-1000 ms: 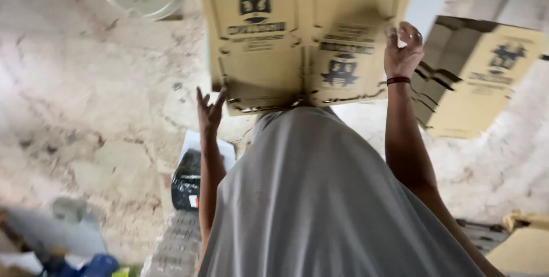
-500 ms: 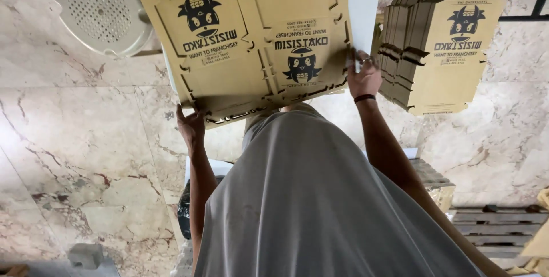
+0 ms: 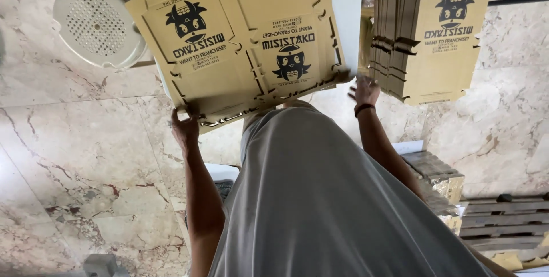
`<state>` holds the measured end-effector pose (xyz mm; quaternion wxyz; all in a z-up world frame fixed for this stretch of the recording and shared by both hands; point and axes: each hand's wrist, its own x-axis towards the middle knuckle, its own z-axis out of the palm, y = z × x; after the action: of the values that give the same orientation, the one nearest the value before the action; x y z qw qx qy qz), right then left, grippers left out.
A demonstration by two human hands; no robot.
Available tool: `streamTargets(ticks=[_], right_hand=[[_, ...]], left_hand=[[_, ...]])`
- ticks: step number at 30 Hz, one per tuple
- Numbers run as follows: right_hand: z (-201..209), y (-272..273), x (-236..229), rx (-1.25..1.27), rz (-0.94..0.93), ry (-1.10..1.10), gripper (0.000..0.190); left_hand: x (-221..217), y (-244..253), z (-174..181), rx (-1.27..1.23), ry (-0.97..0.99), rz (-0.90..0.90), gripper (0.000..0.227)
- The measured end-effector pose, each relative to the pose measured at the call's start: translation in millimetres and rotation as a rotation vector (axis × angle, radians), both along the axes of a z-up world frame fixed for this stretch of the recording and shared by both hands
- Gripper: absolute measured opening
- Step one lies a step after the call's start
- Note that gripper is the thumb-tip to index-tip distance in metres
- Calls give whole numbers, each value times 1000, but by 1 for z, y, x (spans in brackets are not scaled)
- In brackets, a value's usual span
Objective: The person uses a utility knife to cut along the perforated edges of flat cardboard pizza boxes on a white table. They repeatedly cut, fold, and remove the excess cardboard strips, then stack the trimmed pieces.
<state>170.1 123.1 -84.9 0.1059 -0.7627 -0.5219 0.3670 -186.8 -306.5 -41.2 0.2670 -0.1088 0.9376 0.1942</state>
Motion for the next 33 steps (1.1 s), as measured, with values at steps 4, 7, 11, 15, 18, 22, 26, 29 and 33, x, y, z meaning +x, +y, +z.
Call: streamTargets(ticks=[4,7,11,15,18,22,26,29,33], right_hand=[[52,-32,-15,-468,-491,552,57],[72,-44,-30,-590,-584,680,62],[86,-50,-41,-628,-534,687,61],[93,-64,-42,-677,-515,586,66],[109,-80,-59,-935,-332,563,101],[110,-96,-88,-1072,-298,763,98],[107,-98,-100,-1055,-399,809,83],[171,-87,-129,-985,-495,867,88],[113,-60,-87,-780,-535,894,77]], left_hand=[[-3,20,31,8,17,0,71],[-6,19,34,-24,19,-27,62],[-7,-2,4,-99,48,-65,46],[-5,16,38,-44,60,-52,29],[-10,16,39,24,-2,8,24],[-10,13,47,165,-58,137,18],[-11,11,45,203,-18,213,24],[-13,11,49,222,-32,223,27],[-12,14,56,241,-49,221,30]])
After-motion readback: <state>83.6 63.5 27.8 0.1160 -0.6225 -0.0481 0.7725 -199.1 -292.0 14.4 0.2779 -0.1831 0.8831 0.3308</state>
